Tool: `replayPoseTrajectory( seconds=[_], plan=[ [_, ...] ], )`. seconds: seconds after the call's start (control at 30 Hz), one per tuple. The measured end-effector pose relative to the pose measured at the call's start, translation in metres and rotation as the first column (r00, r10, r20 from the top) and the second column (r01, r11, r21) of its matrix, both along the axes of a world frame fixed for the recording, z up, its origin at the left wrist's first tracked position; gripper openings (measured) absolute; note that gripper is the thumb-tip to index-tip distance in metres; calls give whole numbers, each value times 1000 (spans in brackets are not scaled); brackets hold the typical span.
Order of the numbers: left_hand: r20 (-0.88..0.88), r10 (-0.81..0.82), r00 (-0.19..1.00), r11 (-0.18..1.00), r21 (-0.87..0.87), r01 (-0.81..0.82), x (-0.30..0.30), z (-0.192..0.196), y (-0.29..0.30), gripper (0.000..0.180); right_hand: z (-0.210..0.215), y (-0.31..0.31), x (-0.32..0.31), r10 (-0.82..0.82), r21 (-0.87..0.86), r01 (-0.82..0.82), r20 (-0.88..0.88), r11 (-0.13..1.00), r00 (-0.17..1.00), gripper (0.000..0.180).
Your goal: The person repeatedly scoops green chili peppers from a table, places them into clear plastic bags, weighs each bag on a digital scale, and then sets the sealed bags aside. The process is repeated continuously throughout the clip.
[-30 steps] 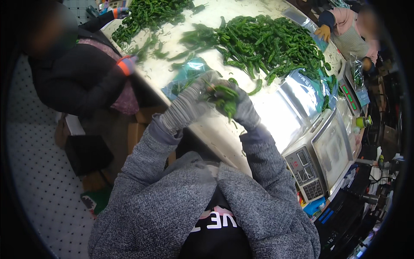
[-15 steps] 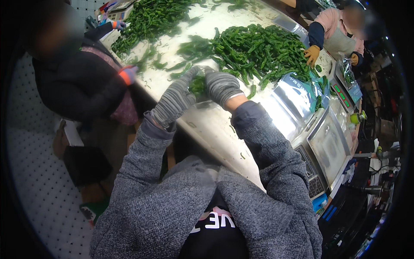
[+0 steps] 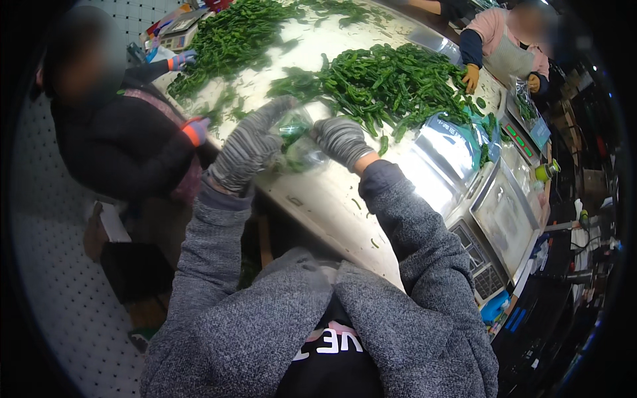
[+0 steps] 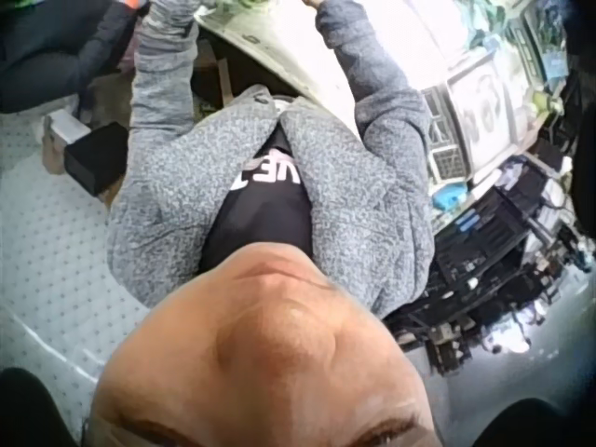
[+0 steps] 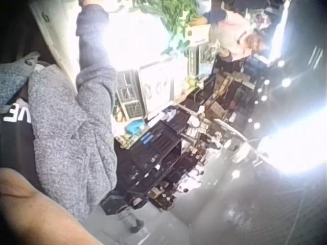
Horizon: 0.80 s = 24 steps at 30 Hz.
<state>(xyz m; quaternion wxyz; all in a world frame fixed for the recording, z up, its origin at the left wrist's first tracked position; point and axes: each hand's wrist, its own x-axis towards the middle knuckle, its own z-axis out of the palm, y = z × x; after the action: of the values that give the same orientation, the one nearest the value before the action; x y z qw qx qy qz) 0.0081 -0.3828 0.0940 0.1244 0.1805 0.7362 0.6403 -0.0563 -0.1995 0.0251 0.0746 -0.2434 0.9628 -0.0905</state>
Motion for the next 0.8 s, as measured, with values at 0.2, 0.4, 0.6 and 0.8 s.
replayPoseTrajectory(
  seconds=[0.2, 0.4, 0.6, 0.8],
  plan=[
    [-206, -197, 959, 913, 317, 256, -21, 57, 9, 37, 103, 84, 35, -53, -755, -121, -201, 644, 978, 27],
    [-607, -314, 730, 904, 43, 425, -53, 90, 113, 15, 134, 193, 82, -134, -258, -260, -901, 930, 412, 23],
    [-765, -74, 640, 918, 199, 344, -57, 115, 311, 13, 165, 328, 143, -595, -442, 464, -759, 768, 262, 25],
    [-960, -150, 236, 799, 23, 601, -30, 47, 400, 17, 114, 374, 246, -637, -123, 791, -672, 599, 378, 16]
  ],
)
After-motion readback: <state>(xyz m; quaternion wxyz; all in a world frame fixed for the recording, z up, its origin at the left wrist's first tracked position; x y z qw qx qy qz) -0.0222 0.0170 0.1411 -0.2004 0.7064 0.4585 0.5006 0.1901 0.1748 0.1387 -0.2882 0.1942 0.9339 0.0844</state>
